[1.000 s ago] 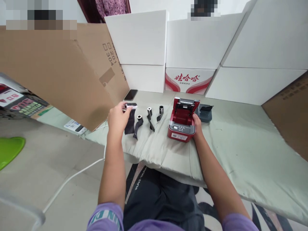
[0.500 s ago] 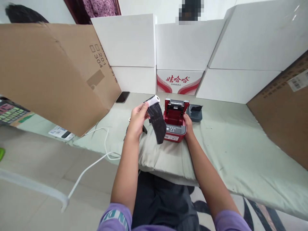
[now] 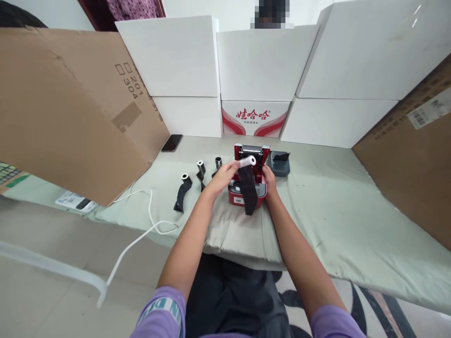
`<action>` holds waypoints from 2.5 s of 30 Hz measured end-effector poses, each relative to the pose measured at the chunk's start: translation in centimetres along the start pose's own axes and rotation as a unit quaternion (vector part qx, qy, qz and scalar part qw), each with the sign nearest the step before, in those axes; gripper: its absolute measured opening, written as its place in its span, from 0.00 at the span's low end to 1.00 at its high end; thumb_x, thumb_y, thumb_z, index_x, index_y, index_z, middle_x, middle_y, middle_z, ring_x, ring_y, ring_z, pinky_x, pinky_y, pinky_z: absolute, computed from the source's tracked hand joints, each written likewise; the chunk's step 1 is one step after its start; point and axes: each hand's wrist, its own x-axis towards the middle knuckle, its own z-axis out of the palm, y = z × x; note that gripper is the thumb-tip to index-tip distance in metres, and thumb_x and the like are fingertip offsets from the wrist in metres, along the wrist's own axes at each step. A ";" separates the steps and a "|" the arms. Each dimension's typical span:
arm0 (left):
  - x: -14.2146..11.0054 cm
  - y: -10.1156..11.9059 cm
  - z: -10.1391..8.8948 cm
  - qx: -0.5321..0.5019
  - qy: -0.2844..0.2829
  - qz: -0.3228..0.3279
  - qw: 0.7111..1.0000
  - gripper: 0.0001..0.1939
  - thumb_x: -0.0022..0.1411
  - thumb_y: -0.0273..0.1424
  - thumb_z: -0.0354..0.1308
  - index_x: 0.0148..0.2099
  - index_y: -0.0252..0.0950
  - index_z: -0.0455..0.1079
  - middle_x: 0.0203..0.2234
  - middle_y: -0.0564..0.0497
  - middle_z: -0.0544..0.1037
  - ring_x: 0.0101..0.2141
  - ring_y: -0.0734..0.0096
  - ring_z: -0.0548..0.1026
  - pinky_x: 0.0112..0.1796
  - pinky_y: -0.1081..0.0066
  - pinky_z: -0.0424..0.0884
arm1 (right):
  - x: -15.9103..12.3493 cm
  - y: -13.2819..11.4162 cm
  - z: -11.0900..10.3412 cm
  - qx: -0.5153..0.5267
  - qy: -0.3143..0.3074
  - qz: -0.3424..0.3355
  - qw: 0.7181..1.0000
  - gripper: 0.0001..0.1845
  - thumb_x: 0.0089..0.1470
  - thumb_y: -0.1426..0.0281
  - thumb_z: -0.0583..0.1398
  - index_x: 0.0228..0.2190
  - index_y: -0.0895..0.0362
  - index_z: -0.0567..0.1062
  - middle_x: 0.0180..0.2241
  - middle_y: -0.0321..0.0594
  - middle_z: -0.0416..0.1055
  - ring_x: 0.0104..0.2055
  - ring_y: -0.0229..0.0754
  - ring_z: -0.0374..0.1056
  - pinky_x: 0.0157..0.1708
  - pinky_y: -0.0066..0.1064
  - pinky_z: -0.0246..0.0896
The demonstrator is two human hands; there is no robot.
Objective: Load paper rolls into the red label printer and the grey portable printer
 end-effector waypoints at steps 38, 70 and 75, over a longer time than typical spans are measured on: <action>1.4 -0.4 -1.5 0.374 0.081 0.034 0.923 0.16 0.60 0.42 0.64 0.48 0.43 0.80 0.47 0.46 0.70 0.55 0.56 0.64 0.61 0.58 0.59 | 0.1 0.1 0.1 -0.014 0.003 -0.022 1.000 0.20 0.47 0.50 0.65 0.32 0.53 0.74 0.34 0.35 0.77 0.39 0.43 0.70 0.44 0.35 0.66; 3.9 2.2 -0.2 0.610 -0.055 -0.046 0.789 0.23 0.53 0.54 0.65 0.48 0.52 0.81 0.50 0.45 0.70 0.54 0.45 0.64 0.53 0.55 0.58 | 0.4 0.5 -0.2 -0.018 0.009 0.004 1.000 0.24 0.45 0.48 0.65 0.35 0.53 0.75 0.37 0.38 0.79 0.44 0.47 0.73 0.49 0.40 0.68; 3.7 3.3 0.4 0.638 -0.077 -0.061 0.764 0.22 0.55 0.54 0.63 0.47 0.51 0.82 0.53 0.43 0.67 0.55 0.44 0.61 0.54 0.53 0.57 | 0.4 0.5 -0.1 -0.011 0.016 0.007 1.000 0.26 0.43 0.48 0.65 0.36 0.54 0.75 0.40 0.39 0.79 0.45 0.48 0.73 0.51 0.41 0.68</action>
